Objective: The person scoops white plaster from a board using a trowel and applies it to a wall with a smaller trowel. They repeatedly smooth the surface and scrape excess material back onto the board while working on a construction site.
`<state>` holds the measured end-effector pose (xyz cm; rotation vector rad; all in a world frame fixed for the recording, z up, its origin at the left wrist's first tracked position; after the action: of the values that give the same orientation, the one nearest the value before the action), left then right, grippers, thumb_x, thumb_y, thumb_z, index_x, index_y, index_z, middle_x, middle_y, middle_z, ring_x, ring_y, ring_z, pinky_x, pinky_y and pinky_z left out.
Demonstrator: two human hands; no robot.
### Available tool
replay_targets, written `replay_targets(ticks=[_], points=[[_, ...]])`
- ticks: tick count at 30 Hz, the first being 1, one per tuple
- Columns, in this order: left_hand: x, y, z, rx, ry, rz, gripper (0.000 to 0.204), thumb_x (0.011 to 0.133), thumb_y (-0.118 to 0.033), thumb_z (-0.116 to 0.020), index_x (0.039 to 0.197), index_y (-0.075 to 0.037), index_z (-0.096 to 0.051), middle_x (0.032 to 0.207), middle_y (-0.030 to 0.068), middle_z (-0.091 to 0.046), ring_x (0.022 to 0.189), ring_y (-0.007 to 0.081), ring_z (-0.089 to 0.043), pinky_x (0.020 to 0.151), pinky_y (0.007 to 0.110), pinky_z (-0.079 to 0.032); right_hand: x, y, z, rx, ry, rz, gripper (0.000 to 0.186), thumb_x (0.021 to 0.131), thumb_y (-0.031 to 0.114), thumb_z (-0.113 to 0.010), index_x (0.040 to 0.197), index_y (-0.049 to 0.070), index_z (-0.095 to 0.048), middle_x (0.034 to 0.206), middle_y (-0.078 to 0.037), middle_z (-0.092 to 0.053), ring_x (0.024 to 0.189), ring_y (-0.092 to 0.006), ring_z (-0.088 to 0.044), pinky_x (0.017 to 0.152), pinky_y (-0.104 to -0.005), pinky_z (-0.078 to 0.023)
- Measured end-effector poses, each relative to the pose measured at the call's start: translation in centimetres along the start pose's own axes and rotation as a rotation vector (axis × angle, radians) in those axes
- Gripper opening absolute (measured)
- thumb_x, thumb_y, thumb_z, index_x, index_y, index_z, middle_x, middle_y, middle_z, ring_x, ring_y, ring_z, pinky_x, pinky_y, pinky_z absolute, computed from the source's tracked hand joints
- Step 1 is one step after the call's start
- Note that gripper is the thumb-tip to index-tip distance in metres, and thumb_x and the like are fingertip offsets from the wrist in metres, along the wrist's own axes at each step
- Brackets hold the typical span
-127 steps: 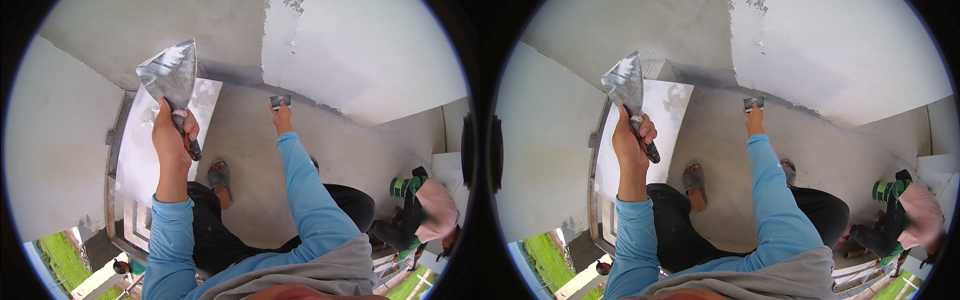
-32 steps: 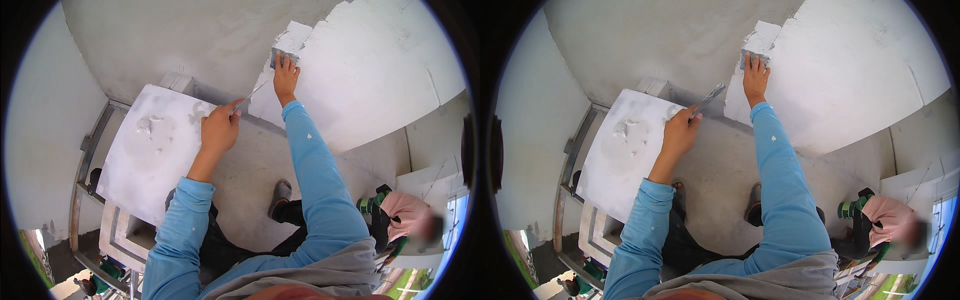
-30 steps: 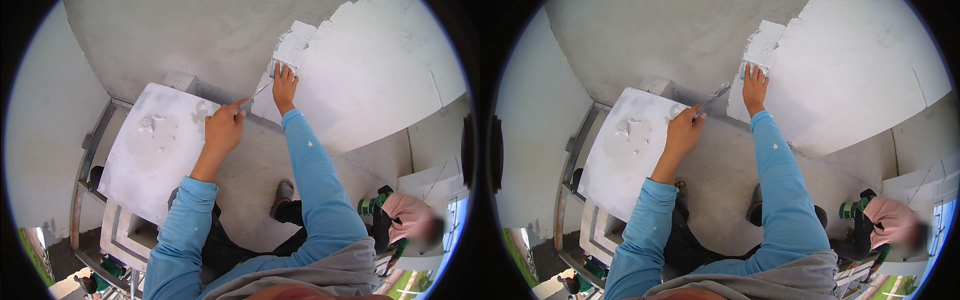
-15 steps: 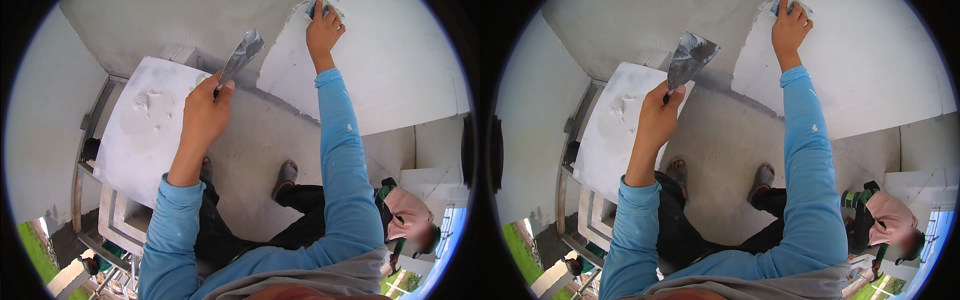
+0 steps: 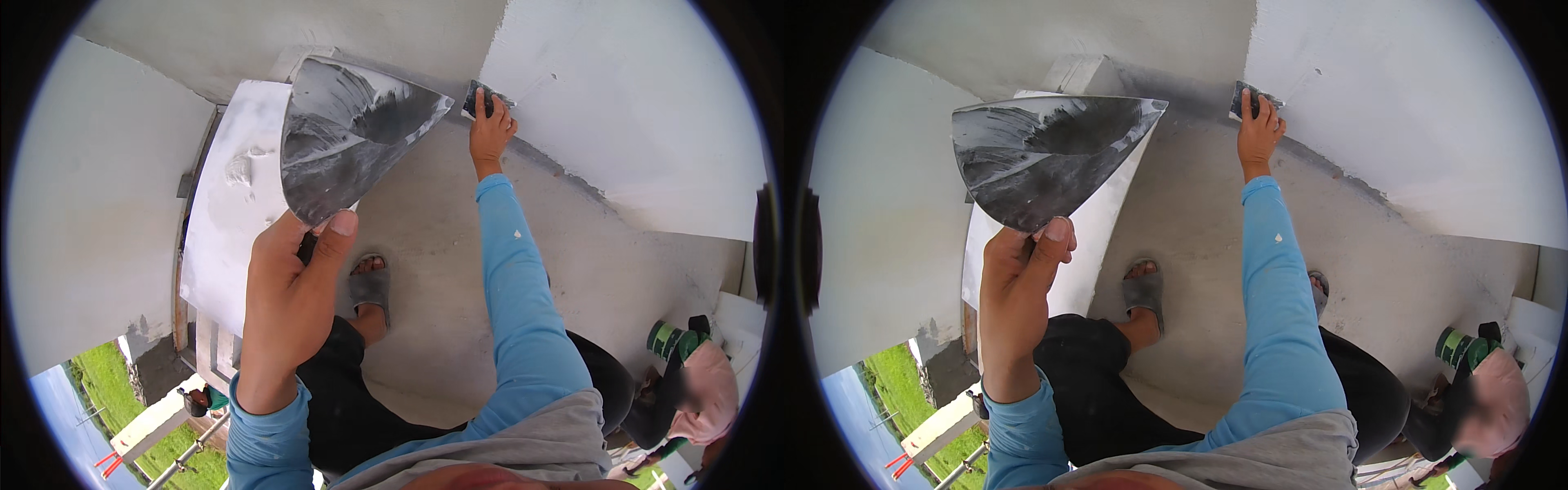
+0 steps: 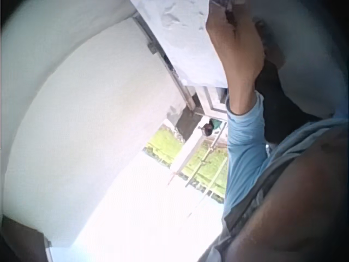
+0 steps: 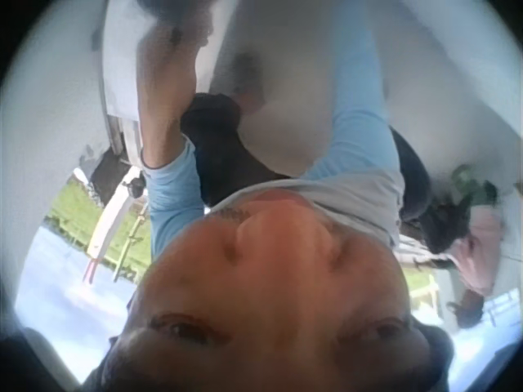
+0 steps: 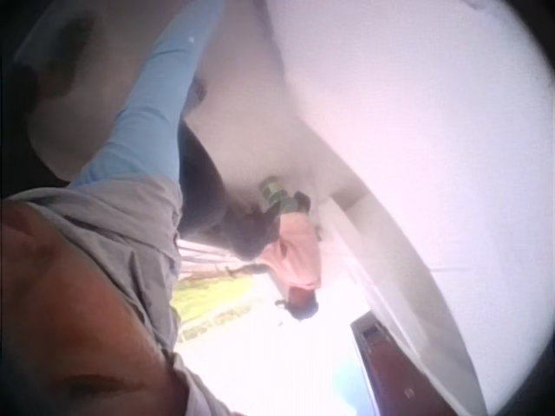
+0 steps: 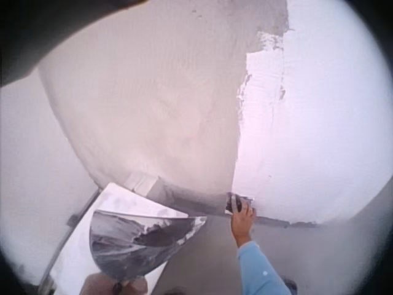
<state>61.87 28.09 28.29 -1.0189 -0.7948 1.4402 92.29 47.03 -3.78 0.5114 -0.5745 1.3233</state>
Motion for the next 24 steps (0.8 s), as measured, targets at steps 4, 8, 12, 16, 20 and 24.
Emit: replay_targets(ticks=[4, 8, 12, 16, 20, 24], points=[[0.5, 1.2, -1.3, -0.085, 0.025, 0.121, 0.03, 0.101, -0.026, -0.064, 0.108, 0.003, -0.066, 0.084, 0.0023, -0.063, 0.078, 0.009, -0.051, 0.073, 0.026, -0.044, -6.2, 0.5, -4.0, -0.003, 0.268, -0.006, 0.061, 0.094, 0.016, -0.062, 0.151, 0.025, -0.045, 0.14, -0.008, -0.047, 0.134, -0.0289, -0.041, 0.107, -0.0541, -0.031], [0.2, 0.7, -1.0, -0.089, -0.035, 0.097, 0.027, 0.102, -0.026, -0.063, 0.103, 0.0, -0.067, 0.084, 0.0035, -0.065, 0.079, 0.0108, -0.056, 0.074, 0.028, -0.046, -8.8, 0.3, -3.9, 0.543, 0.321, -0.454, 0.043, 0.099, 0.021, -0.058, 0.139, 0.008, -0.052, 0.135, -0.016, -0.052, 0.119, -0.0348, -0.053, 0.096, -0.0524, -0.044], [1.0, 0.5, -2.9, -0.076, 0.029, 0.11, 0.028, 0.102, -0.029, -0.063, 0.101, -0.001, -0.066, 0.082, 0.0025, -0.063, 0.076, 0.0095, -0.054, 0.07, 0.026, -0.043, -12.8, -2.9, -10.9, 1.468, -0.045, -1.487, 0.036, 0.104, 0.03, -0.053, 0.132, 0.007, -0.053, 0.13, -0.016, -0.056, 0.103, -0.0348, -0.063, 0.078, -0.0479, -0.054], [0.9, 0.7, -3.3, -0.068, 0.024, 0.136, 0.029, 0.102, -0.031, -0.063, 0.102, -0.002, -0.066, 0.081, 0.0011, -0.061, 0.073, 0.0076, -0.05, 0.065, 0.024, -0.04, -11.3, 1.0, -12.7, 1.844, -0.336, -1.956, 0.037, 0.105, 0.033, -0.052, 0.133, 0.009, -0.048, 0.126, -0.011, -0.057, 0.104, -0.0269, -0.062, 0.079, -0.0443, -0.056], [0.8, 0.7, -4.2, -0.061, 0.037, 0.115, 0.027, 0.102, -0.031, -0.061, 0.099, -0.004, -0.065, 0.079, 0.0007, -0.06, 0.064, 0.0038, -0.045, 0.054, 0.02, -0.034, -9.1, 0.8, -13.4, 1.883, -0.31, -2.083, 0.035, 0.099, 0.022, -0.058, 0.132, 0.016, -0.048, 0.122, -0.007, -0.054, 0.104, -0.0233, -0.057, 0.088, -0.0457, -0.048], [0.9, 1.4, -3.5, -0.025, 0.034, 0.106, 0.027, 0.103, -0.031, -0.058, 0.092, -0.006, -0.061, 0.078, 0.0019, -0.058, 0.052, 0.001, -0.042, 0.043, 0.019, -0.031, -4.0, 1.2, -8.4, 1.903, -0.199, -2.095, 0.049, 0.09, 0.012, -0.06, 0.135, 0.022, -0.043, 0.125, -0.003, -0.051, 0.107, -0.0208, -0.052, 0.093, -0.0464, -0.041]])
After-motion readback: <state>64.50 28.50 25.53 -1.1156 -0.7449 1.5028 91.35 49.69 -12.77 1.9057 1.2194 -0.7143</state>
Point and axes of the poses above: each hand's wrist, its own x-axis towards the middle knuckle, its own z-axis out of the back of the hand, y = z × x, the point moved 8 cm from there along x, towards the middle knuckle
